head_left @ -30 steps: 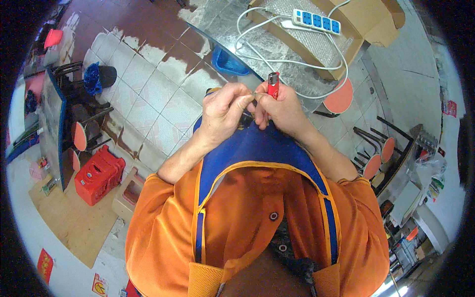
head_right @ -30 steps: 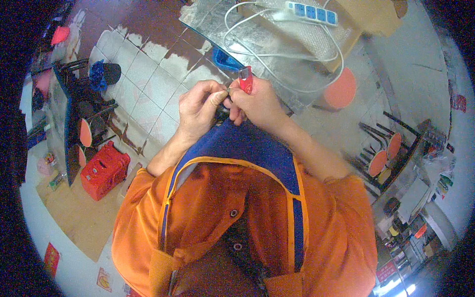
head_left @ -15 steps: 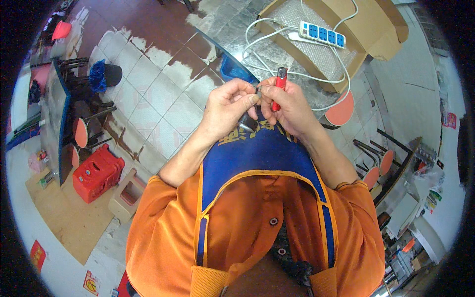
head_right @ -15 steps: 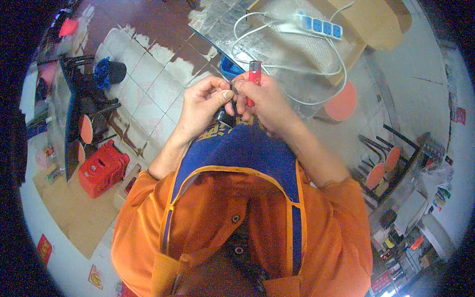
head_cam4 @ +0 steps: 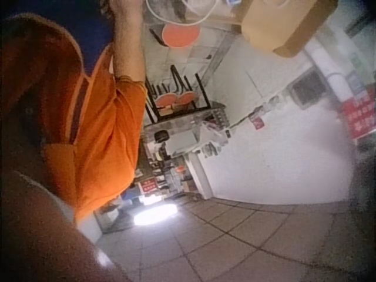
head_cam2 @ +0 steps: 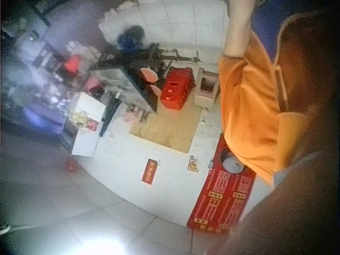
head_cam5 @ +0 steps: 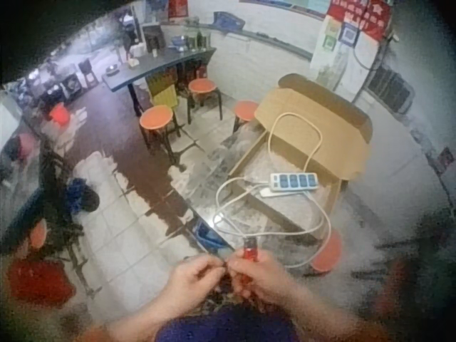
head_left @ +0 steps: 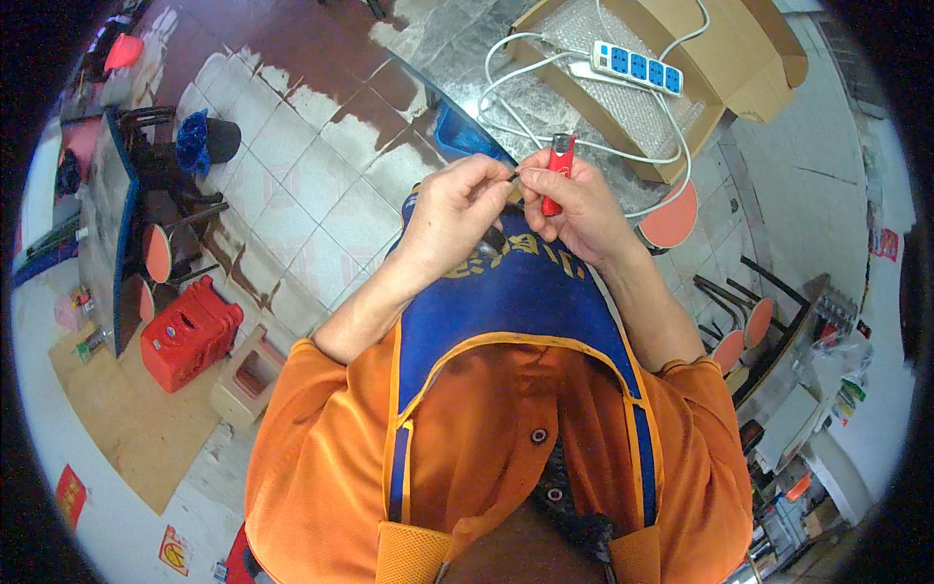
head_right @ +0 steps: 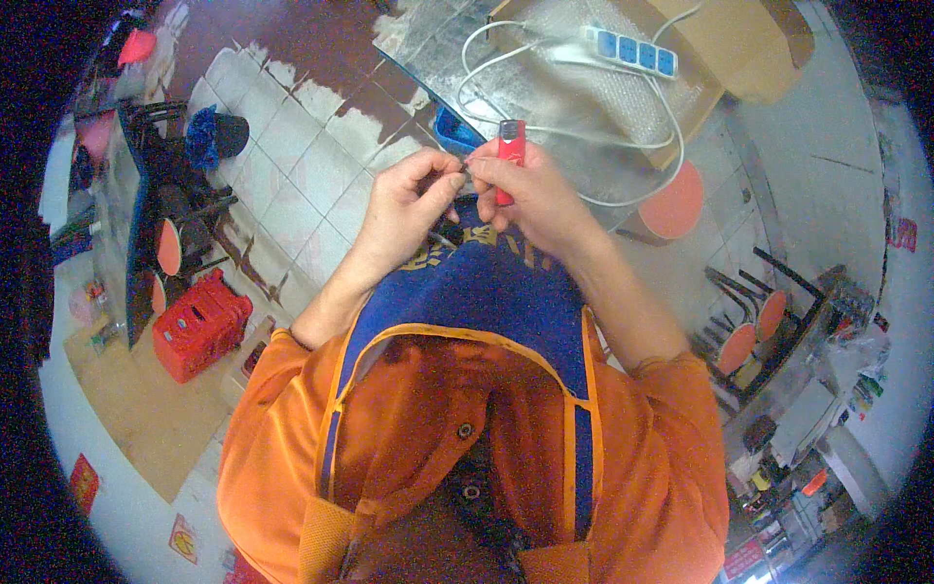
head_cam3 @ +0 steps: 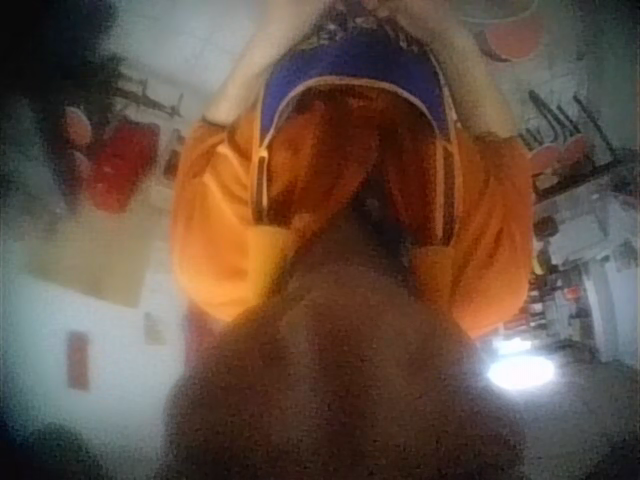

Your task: The person uses a red lighter to heat and seal the exposed ends of a white electrical cord. They repeatedly apply the flame to the wire tips and then test the cord by plugging it into a power strip.

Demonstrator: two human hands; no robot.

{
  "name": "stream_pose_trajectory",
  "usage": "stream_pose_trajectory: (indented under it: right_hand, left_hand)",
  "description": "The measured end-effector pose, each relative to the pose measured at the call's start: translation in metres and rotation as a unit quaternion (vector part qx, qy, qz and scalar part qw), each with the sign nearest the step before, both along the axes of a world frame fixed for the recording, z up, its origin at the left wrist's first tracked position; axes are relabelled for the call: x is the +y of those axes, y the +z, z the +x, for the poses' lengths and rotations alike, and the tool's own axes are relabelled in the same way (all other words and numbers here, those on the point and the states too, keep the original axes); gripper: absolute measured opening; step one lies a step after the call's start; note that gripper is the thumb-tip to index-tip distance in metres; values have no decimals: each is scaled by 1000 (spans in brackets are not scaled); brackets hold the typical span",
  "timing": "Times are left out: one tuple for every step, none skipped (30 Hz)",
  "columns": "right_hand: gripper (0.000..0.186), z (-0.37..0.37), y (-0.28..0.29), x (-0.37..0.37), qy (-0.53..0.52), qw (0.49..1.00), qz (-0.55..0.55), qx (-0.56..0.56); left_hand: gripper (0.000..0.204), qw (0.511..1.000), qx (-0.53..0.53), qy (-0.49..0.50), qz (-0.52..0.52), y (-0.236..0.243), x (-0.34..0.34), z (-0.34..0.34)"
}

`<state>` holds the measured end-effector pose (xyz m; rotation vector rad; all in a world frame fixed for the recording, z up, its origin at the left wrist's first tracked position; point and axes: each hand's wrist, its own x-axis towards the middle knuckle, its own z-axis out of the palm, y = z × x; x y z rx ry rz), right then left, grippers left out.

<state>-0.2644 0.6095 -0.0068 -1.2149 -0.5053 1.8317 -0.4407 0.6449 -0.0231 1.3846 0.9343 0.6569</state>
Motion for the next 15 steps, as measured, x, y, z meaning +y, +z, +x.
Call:
stream_pose_trajectory:
  right_hand:
    - [13, 0, 2, -1, -1, 1000, -5, -20]
    - [13, 1, 3, -1, 12, 999, 0, -30]
    - [12, 3, 4, -2, 24, 999, 5, -41]
    - [12, 4, 4, -3, 35, 998, 10, -52]
    - [12, 5, 4, -4, 39, 998, 11, -46]
    - [12, 6, 4, -6, 42, 998, 12, -40]
    - [12, 6, 4, -8, 46, 998, 13, -34]
    - [12, 6, 3, -10, 39, 999, 10, -24]
    - [12, 4, 2, -12, 32, 999, 7, -15]
    - [12, 3, 2, -13, 25, 1000, 5, -5]
    - [12, 2, 2, -14, 17, 1000, 7, 3]
    - [12, 0, 2, -15, 10, 1000, 9, 12]
    - [12, -2, 2, -16, 1, 1000, 11, 21]
    - [12, -4, 2, -16, -4, 999, 26, 20]
    - [12, -6, 1, -16, -8, 999, 40, 18]
  left_hand:
    - [6, 999, 19, 1, 42, 0, -1, 1]
    - [6, 996, 39, 2, 84, 1, -2, 1]
    - [5, 994, 35, -2, 102, 2, -3, 1]
    - [5, 992, 31, -7, 121, 4, -3, 2]
    - [4, 990, 28, -12, 140, 6, -3, 2]
    - [4, 988, 25, -17, 148, 6, -4, 2]
    - [4, 987, 22, -20, 156, 7, -4, 3]
    - [4, 986, 20, -24, 164, 7, -4, 3]
    - [4, 986, 13, -24, 162, 7, -4, 3]
    - [4, 987, 8, -24, 160, 7, -5, 3]
    - [4, 987, 2, -25, 158, 7, -5, 3]
    - [4, 987, 0, -25, 157, 7, -5, 3]
    - [4, 987, -2, -26, 157, 6, -5, 3]
    - [4, 987, -3, -27, 156, 5, -5, 3]
    - [4, 991, -12, -26, 132, 3, -5, 3]
